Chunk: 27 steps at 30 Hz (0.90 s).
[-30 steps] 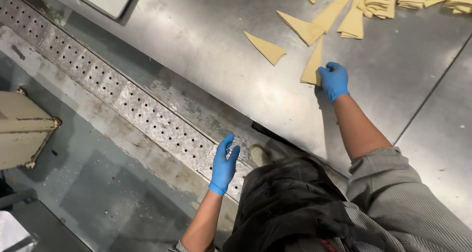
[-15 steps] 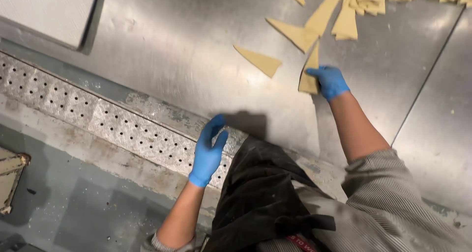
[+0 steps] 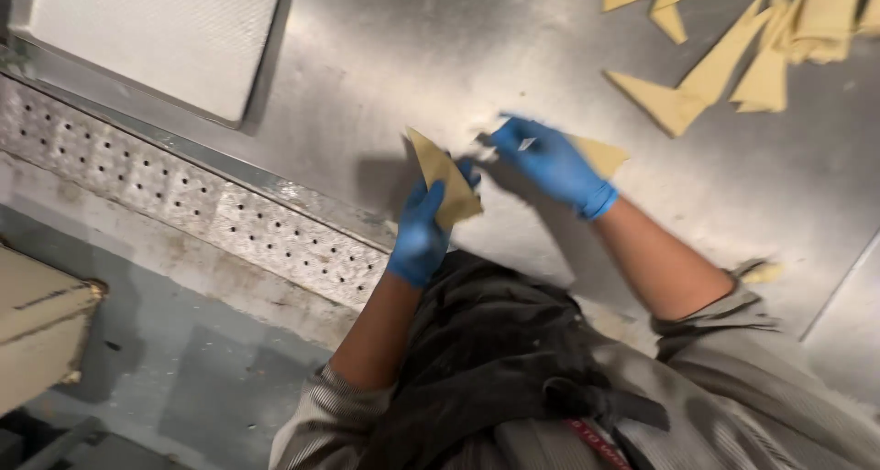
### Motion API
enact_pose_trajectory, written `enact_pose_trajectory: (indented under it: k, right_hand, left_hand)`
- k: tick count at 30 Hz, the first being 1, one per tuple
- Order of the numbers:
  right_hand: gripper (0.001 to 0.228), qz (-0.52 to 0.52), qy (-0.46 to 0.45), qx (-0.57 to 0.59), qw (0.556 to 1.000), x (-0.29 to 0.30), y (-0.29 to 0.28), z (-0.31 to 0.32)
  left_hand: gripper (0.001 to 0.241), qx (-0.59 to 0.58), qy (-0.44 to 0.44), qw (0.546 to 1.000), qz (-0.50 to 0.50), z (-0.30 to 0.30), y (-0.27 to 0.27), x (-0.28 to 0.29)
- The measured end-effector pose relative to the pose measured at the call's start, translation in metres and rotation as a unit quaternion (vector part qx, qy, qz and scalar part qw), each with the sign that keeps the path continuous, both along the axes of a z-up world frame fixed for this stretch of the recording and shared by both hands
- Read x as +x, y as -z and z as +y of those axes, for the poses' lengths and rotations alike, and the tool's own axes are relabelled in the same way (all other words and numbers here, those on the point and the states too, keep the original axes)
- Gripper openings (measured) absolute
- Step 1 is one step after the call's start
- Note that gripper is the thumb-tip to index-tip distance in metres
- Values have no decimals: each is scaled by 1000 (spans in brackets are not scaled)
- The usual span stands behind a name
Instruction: Rolling triangular pieces of dough into croissant shapes on a stainless steel table.
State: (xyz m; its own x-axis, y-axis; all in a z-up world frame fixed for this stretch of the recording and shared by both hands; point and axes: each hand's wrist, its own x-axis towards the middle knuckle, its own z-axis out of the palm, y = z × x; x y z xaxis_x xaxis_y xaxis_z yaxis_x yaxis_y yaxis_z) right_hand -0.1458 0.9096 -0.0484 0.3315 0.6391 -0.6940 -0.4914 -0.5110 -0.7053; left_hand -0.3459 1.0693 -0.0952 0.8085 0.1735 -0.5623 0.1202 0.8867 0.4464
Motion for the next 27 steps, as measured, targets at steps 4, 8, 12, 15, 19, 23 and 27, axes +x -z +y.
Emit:
enact_pose_trajectory:
  k: [4, 8, 12, 15, 19, 23, 27]
  right_hand:
    - [45, -508, -85, -165, 841, 6, 55, -44]
    - [42, -571, -147, -323, 740, -10, 110, -99]
    - [39, -529, -147, -405, 731, 4, 110, -79]
    - [44, -521, -210, -462, 687, 10, 102, -81]
    - [43, -352, -1, -305, 885, 5, 65, -28]
    - [42, -168, 238, 5, 957, -13, 41, 82]
    - [42, -57, 324, 46, 943, -5, 66, 159]
  left_hand:
    - [53, 80, 28, 996, 6, 82, -16, -6]
    - [60, 163, 110, 979, -46, 163, -37, -20]
    - [61, 54, 185, 978, -75, 222, -54, -11]
    - [60, -22, 224, 970, -94, 234, -46, 6]
    - [61, 57, 279, 958, -42, 224, 14, 58]
    - [62, 109, 337, 934, -48, 199, 61, 132]
    - [62, 138, 318, 927, -145, 187, 114, 163]
